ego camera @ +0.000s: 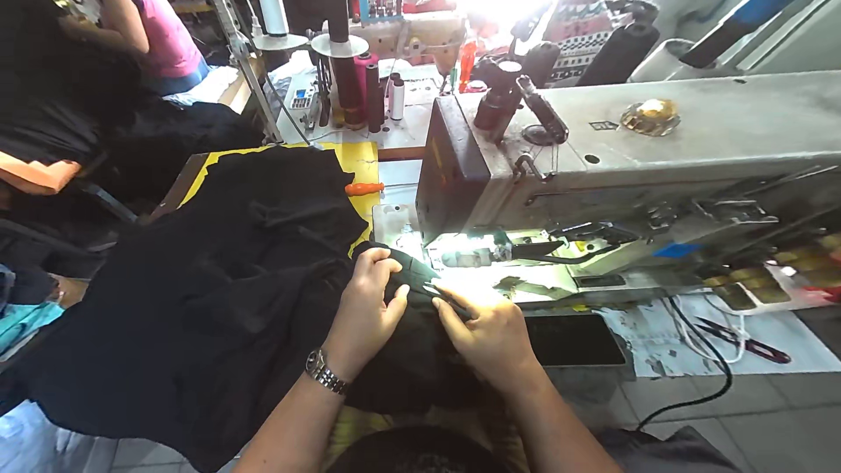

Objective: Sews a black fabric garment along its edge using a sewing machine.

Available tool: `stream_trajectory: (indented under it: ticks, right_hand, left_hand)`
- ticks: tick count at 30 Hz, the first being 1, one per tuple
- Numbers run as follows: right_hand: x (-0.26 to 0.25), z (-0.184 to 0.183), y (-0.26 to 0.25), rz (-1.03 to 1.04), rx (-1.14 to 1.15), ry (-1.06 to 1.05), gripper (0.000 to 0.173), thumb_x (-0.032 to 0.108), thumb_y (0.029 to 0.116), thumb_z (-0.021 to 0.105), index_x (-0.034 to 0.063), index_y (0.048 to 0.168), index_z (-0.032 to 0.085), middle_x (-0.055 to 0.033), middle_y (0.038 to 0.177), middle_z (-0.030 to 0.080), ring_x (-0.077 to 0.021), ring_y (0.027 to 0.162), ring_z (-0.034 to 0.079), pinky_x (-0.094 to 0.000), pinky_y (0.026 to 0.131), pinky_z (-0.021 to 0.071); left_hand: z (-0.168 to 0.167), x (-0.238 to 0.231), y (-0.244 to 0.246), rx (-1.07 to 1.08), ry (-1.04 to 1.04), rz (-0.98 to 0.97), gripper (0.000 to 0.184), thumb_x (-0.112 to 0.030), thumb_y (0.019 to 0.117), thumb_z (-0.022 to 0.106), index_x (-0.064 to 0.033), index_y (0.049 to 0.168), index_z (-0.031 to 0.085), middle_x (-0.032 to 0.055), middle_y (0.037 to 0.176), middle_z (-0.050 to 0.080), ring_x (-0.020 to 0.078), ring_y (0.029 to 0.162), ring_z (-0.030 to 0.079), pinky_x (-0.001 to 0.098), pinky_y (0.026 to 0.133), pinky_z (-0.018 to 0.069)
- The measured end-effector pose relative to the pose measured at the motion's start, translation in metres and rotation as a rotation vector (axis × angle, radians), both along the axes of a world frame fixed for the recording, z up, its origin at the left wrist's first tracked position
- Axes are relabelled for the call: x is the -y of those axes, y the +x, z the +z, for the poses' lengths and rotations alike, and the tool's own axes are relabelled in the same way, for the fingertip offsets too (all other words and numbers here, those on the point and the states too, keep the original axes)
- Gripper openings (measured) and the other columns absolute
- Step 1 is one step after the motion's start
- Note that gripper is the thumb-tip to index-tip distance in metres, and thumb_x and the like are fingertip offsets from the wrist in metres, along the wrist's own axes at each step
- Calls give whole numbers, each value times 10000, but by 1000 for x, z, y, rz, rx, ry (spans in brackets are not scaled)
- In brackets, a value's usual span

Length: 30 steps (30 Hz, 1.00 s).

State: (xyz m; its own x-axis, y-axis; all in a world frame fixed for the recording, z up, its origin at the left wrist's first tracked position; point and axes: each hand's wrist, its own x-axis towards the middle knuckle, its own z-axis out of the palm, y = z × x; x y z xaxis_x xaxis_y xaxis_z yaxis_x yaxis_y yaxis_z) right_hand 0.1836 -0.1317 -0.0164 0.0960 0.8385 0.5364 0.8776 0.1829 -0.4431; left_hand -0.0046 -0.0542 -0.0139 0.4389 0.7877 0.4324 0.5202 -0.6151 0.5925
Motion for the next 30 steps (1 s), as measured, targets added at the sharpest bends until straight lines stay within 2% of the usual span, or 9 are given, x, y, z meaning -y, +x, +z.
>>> stream_trajectory:
  ticks: [1, 3, 5, 9, 13, 18, 24, 30]
  right_hand:
    - [0, 2, -1, -2, 17, -6, 292, 297, 958, 594, 171, 1107, 811, -17, 1071, 781, -155, 977, 742, -335, 782, 606]
    - [1, 8, -2, -8, 66, -15, 304, 308, 962, 593, 173, 1139, 800, -14, 1092, 780, -164, 970, 747, -352, 759, 610]
    - [2, 13, -5, -11, 89, 25, 303, 297, 967, 588, 159, 1142, 793, -20, 1058, 782, -174, 930, 749, -357, 732, 608]
    - [-3, 10, -12, 45, 39, 65, 299, 263, 980, 582, 123, 1157, 778, -39, 1032, 777, -177, 918, 741, -353, 750, 603]
    - [-7, 4, -11, 29, 82, 28, 300, 235, 965, 580, 120, 1159, 778, -48, 1082, 775, -195, 965, 746, -369, 782, 609]
    - [-7, 7, -12, 39, 106, 2, 294, 233, 959, 582, 149, 1154, 786, -30, 1076, 780, -191, 952, 750, -369, 767, 610]
    - [-12, 4, -13, 57, 91, 16, 288, 284, 993, 573, 189, 1154, 792, -20, 1046, 784, -187, 908, 749, -366, 717, 599]
    - [-13, 2, -11, 81, 55, 43, 269, 261, 1009, 565, 201, 1116, 804, -17, 995, 776, -163, 893, 735, -334, 713, 589]
  left_hand:
    - [-1, 0, 1, -38, 19, 0, 229, -235, 965, 652, -74, 1109, 726, 131, 1335, 598, 167, 1154, 636, 309, 950, 562]
    - [-1, 1, 5, -88, 80, -6, 178, -194, 977, 616, -79, 994, 750, 112, 1248, 658, 181, 1100, 664, 337, 949, 564]
    - [1, 3, 7, -126, 126, -2, 181, -168, 979, 592, -80, 926, 741, 102, 1202, 682, 193, 1072, 679, 352, 941, 568]
    - [2, 7, 8, -141, 154, 20, 168, -156, 957, 578, -82, 867, 698, 95, 1187, 694, 194, 1033, 692, 342, 899, 576]
    - [2, 4, 2, -48, 79, -5, 142, -151, 913, 581, -88, 803, 646, 80, 1199, 685, 147, 1016, 681, 304, 835, 579]
    - [2, 3, -3, 107, -16, -63, 143, -141, 899, 592, -87, 786, 662, 85, 1218, 670, 107, 1125, 641, 252, 888, 559]
    - [3, 3, -6, 95, -20, -118, 156, -160, 912, 603, -96, 797, 687, 95, 1255, 659, 123, 1158, 628, 262, 923, 546]
    - [3, 3, -8, 60, -36, -158, 142, -147, 883, 598, -103, 763, 659, 103, 1311, 629, 149, 1165, 619, 298, 943, 541]
